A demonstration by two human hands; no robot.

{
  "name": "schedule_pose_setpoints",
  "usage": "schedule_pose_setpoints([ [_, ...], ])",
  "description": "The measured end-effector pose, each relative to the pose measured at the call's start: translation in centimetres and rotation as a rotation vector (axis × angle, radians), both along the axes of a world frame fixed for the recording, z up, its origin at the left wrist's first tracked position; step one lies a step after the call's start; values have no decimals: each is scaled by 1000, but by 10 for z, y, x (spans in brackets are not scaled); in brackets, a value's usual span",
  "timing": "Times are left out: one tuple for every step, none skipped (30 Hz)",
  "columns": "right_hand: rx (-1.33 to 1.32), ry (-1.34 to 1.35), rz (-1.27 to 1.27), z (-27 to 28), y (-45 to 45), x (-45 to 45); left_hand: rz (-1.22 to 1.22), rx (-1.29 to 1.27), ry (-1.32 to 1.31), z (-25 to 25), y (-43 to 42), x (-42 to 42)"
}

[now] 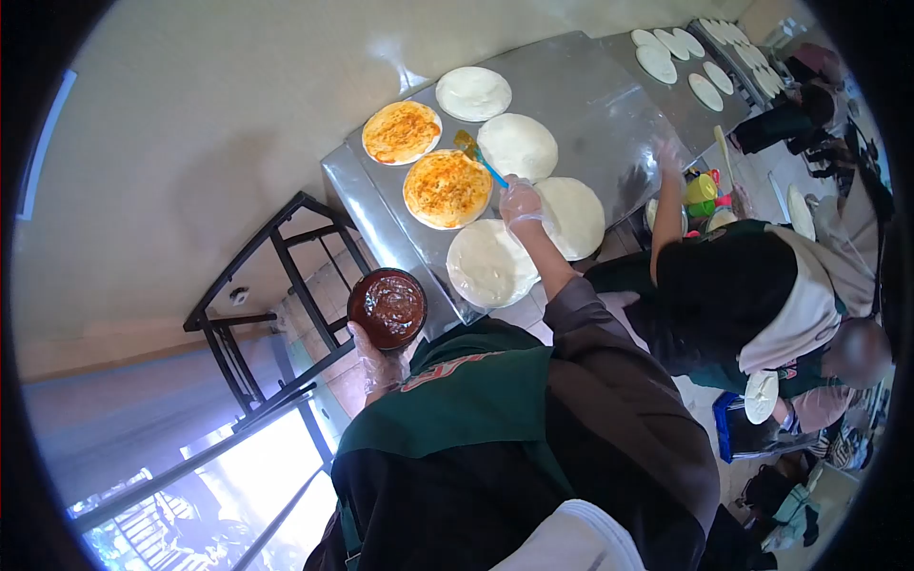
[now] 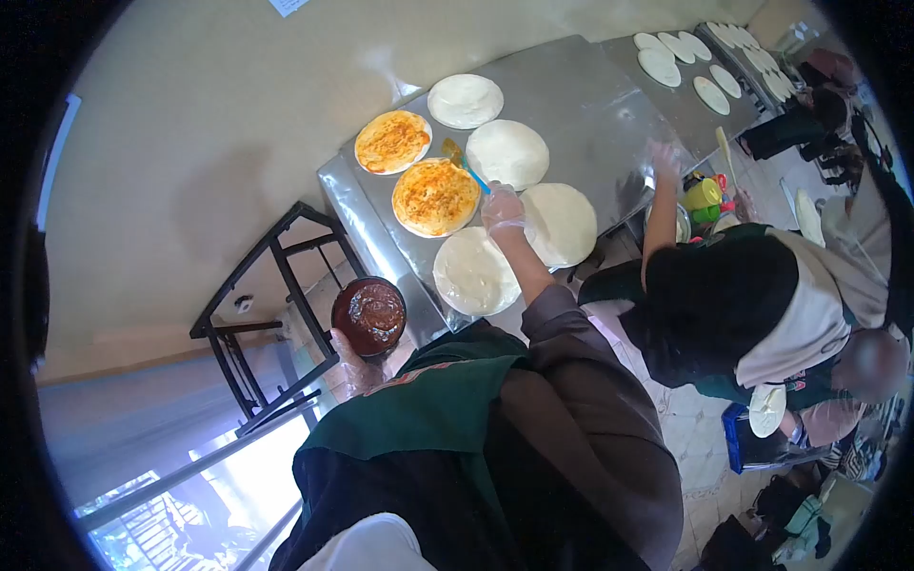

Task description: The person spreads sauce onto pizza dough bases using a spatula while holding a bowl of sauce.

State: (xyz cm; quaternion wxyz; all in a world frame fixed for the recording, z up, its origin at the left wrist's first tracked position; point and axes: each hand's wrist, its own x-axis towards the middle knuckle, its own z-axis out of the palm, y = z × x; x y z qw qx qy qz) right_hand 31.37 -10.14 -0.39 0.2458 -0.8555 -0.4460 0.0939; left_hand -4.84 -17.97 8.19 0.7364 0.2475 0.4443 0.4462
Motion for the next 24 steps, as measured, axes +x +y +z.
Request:
schedule_pose_setpoints([
  [-7,-27,-8,-3,0,-4,11,-5,5,0,1,-2],
  [-14,-56,-16,-6,-1,-7,22,-10,9,0,1,-3],
  [-20,-85,-26,-8,-2,-10,31,-15,13,-1,1,-3],
  [-44,-198,8,-23,-2,-12,30,-16,17,0,3,-3],
  [-70,-308,42,-50,-3,-14,30,-19,24,2,3,-4],
  [-95,-417,73,-65,-6,-18,26,-22,32,4,4,-5],
  [-136,-361,132,-60,-8,-23,25,-5,17,5,7,-5],
  [-176,-305,191,-55,-13,-29,24,12,3,6,8,-5],
  [-218,-250,252,-48,-13,-32,24,28,-13,7,10,-3],
  [-173,-230,243,-47,-13,-33,56,41,-7,8,11,0],
  [-158,-259,237,-48,-8,-31,48,39,2,8,14,-1],
  [-146,-288,230,-52,0,-27,40,35,11,6,16,-3],
  [-134,-318,221,-59,7,-23,28,31,19,4,17,-3],
  [-145,-267,175,-66,16,-21,13,38,1,2,18,-2],
  [-152,-217,128,-69,26,-21,-3,49,-16,2,22,-1],
  [-186,-219,114,-72,27,-19,-20,58,-31,3,24,0],
  [-221,-221,100,-75,28,-16,-9,39,-9,3,25,1],
  [-280,-276,119,-63,22,-12,2,23,15,10,24,4],
  [-337,-330,138,-50,15,-7,14,9,39,13,24,6],
  [-312,-342,129,-42,-2,-1,37,22,-10,2,24,4],
  [-284,-357,121,-34,-25,6,29,38,-14,1,27,4],
  [-256,-373,116,-24,-40,6,22,54,-19,1,29,4],
  [-282,-333,101,-1,-45,-1,18,65,-23,1,29,5],
  [-312,-294,86,27,-50,-8,10,44,-53,13,27,9],
])
